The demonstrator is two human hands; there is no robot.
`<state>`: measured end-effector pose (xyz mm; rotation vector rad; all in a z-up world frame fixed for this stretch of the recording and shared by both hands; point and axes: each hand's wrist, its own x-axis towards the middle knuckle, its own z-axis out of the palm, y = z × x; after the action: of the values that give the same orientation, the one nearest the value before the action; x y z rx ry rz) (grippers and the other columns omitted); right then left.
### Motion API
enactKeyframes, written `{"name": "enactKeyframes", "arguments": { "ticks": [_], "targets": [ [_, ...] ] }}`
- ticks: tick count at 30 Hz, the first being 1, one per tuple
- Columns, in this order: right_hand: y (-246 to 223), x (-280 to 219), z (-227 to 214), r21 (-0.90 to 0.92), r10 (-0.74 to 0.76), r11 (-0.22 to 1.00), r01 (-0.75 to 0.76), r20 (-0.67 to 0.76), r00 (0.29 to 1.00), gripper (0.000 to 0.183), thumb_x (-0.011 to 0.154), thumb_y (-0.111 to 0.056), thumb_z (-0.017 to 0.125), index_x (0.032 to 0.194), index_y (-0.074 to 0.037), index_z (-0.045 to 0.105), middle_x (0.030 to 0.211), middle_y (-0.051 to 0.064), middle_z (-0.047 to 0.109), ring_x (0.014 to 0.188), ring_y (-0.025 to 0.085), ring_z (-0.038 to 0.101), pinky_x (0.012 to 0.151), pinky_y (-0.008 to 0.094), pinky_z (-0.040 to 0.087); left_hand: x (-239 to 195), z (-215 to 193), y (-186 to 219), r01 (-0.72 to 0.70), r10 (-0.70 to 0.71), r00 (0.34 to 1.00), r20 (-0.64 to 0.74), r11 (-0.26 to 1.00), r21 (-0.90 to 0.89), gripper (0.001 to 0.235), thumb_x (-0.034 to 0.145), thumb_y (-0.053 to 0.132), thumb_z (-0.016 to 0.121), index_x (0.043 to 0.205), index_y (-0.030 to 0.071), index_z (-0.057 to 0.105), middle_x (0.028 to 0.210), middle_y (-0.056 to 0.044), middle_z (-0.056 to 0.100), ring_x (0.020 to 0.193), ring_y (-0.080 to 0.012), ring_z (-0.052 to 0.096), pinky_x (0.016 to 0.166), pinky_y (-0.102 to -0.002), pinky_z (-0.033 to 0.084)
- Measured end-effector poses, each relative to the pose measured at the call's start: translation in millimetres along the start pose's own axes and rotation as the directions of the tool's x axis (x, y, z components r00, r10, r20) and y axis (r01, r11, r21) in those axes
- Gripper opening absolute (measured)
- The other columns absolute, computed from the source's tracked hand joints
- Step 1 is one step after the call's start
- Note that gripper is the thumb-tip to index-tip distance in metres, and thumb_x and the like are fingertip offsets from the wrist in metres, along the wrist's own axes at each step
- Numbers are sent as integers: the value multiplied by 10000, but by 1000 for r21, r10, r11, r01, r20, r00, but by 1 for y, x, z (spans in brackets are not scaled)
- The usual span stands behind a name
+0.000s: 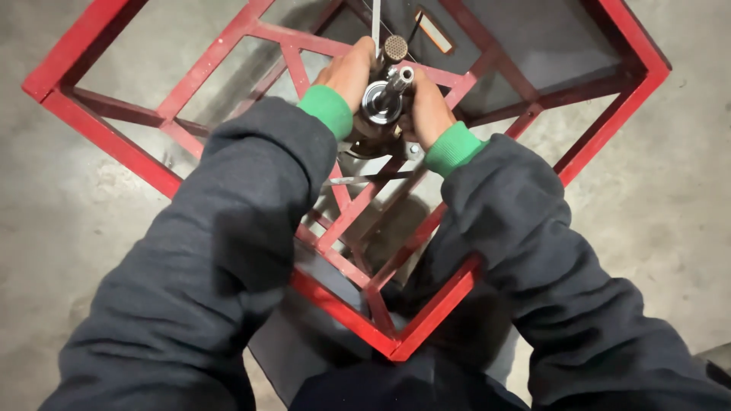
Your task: The person kneels at a red metal frame holding a mechanical pump assembly and fits a bearing and other round metal components onto the pump shaft by hand, pressing and seating them with both hands. They reposition the assembly and continue fitting parts onto the shaft throughout the clip.
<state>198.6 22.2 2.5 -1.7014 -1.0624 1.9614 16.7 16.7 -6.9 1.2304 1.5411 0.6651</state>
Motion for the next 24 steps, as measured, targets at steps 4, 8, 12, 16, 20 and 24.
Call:
{"name": "enactKeyframes", "arguments": {
  "ticks": [4,8,12,16,20,24],
  "targets": [
    [4,1,-3,-19,-39,999,39,1,999,489,1012,-539,317,855,-181,610,600,-59,421,496,84,339,456,275,235,6,5,-2,51,-51,999,17,998,-30,332,984,343,369,1030,48,513,1131,-291,667,1032,-514,551,925,-499,433],
    [4,3,1,-95,-54,994,57,26,998,552,1008,-560,292,853,-155,633,621,-35,531,515,90,428,464,271,281,5,8,-17,-67,73,996,-50,991,117,306,972,325,392,1048,61,528,1155,-298,656,1059,-525,568,918,-514,452],
    [11,4,-5,-77,-58,995,60,30,998,560,1016,-540,282,872,-124,630,602,-1,501,494,123,435,454,294,322,13,15,-24,-60,61,998,-15,994,92,318,987,318,358,1047,59,532,1130,-291,672,1057,-500,599,911,-525,452],
    [1,-2,0,-77,-97,992,101,54,994,588,1027,-514,232,856,-99,612,618,7,534,498,131,446,453,299,346,5,15,-14,86,-86,996,-23,995,39,314,1001,316,401,1011,49,567,1097,-301,670,1029,-516,571,910,-529,439],
    [0,-4,2,-76,-40,996,42,31,999,574,1031,-513,245,873,-106,618,607,4,507,500,125,433,456,294,329,8,16,-24,-127,138,990,-41,970,207,268,973,268,409,1057,44,532,1051,-327,663,1000,-526,590,848,-556,448],
    [9,6,-11,-49,-7,999,8,7,1000,618,1038,-545,226,850,-95,604,604,26,530,494,142,438,452,303,336,10,17,-21,-79,84,996,-38,991,113,258,998,272,423,1043,52,550,1050,-310,677,994,-511,607,874,-539,463]
  ]
}}
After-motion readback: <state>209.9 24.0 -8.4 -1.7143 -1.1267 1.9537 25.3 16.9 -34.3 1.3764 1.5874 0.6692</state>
